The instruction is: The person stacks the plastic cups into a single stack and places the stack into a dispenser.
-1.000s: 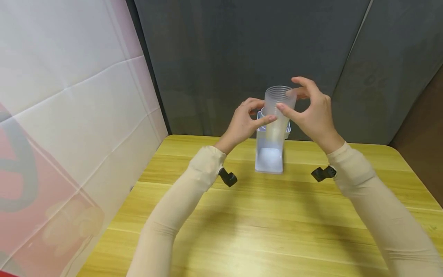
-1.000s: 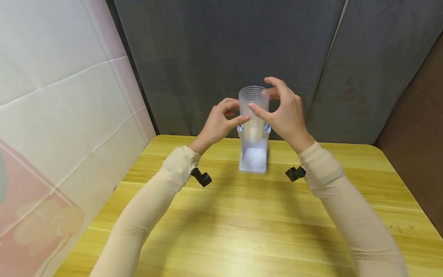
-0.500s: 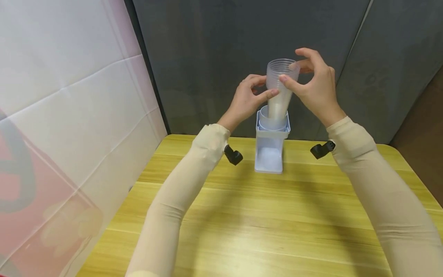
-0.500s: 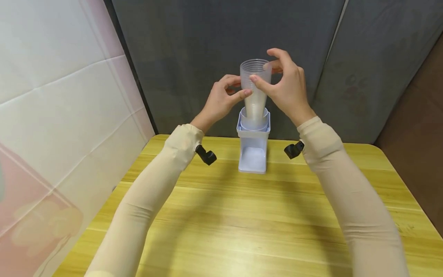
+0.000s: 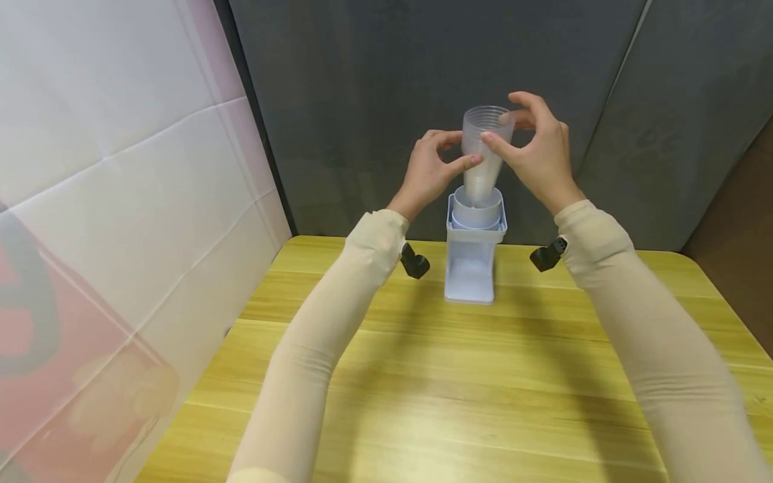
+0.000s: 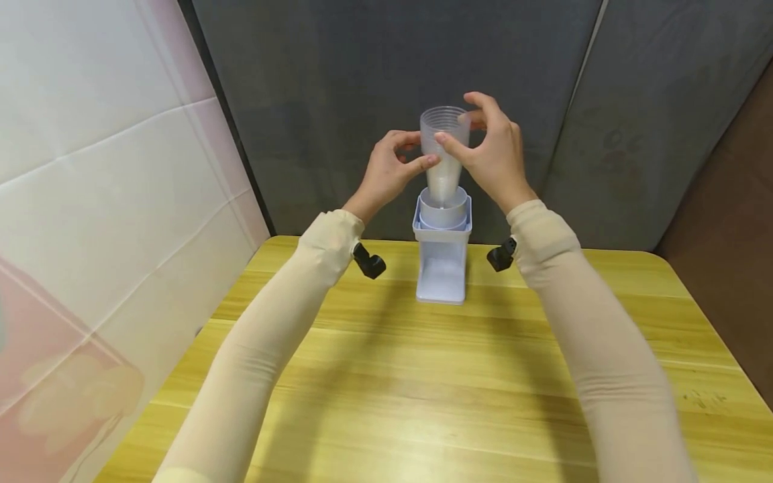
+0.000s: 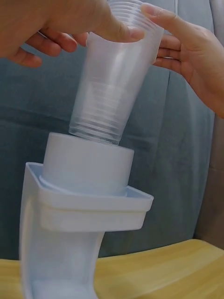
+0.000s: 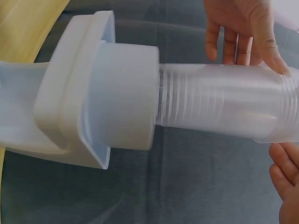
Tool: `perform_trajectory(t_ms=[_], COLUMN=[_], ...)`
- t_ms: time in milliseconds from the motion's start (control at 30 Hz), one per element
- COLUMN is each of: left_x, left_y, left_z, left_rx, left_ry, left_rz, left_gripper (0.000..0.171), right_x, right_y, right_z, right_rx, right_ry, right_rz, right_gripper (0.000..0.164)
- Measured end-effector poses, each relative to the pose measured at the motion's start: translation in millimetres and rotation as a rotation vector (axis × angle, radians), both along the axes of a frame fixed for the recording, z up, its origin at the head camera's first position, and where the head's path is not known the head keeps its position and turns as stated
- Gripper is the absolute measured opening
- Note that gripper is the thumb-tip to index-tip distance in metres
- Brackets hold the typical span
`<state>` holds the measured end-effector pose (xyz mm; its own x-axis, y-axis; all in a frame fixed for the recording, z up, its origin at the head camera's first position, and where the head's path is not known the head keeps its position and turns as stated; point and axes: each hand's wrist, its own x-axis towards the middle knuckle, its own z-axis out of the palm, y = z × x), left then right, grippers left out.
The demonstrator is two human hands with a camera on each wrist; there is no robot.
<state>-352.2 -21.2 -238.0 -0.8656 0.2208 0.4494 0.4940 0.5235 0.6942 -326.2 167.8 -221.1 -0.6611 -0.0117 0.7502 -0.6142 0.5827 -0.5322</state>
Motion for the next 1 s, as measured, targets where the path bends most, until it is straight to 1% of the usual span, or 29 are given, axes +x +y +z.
perform_trajectory(t_ms=[167,400,533,633,767,900,1000], left_x=[-0.1,0.4,1.4,2.7,4.1,4.8,4.7], left_y=[-0.4,-3.6,-4.3,-4.1,-3.7,-4.5,-5.9], left_z=[-11.4,-28.0,-36.6,-39.6,-40.1,-42.3,-46.4], left_rx=[-0.021,-0.035,-0.051,-0.050,-0.039,-0.057,-0.078], left_ry=[-0.031,-0.056,-0.082,-0.096,-0.097,-0.111,-0.107], left_rz=[0.025,0.011,0.014,0.013,0.004,0.003,-0.002], left_gripper=[0.063,0.064,0.065,0.065,0.064,0.065,0.066], right_x=[-2.1,-4.4,-3.1,-2.0,-1.7,-0.5,-0.2], right_y=[0.2,0.7,0.3,0.1,1.0,1.1,0.6], right_z=[-13.5,-32.4,-41.4,-44.6,-45.1,-48.1,-52.8], right_rx=[0.018,0.043,0.050,0.048,0.048,0.055,0.058], right_ry=[-0.029,-0.074,-0.099,-0.093,-0.076,-0.105,-0.133], right_rz=[0.010,0.014,0.014,0.017,0.020,0.016,0.011], right_gripper=[0.066,0.068,0.068,0.068,0.070,0.071,0.071])
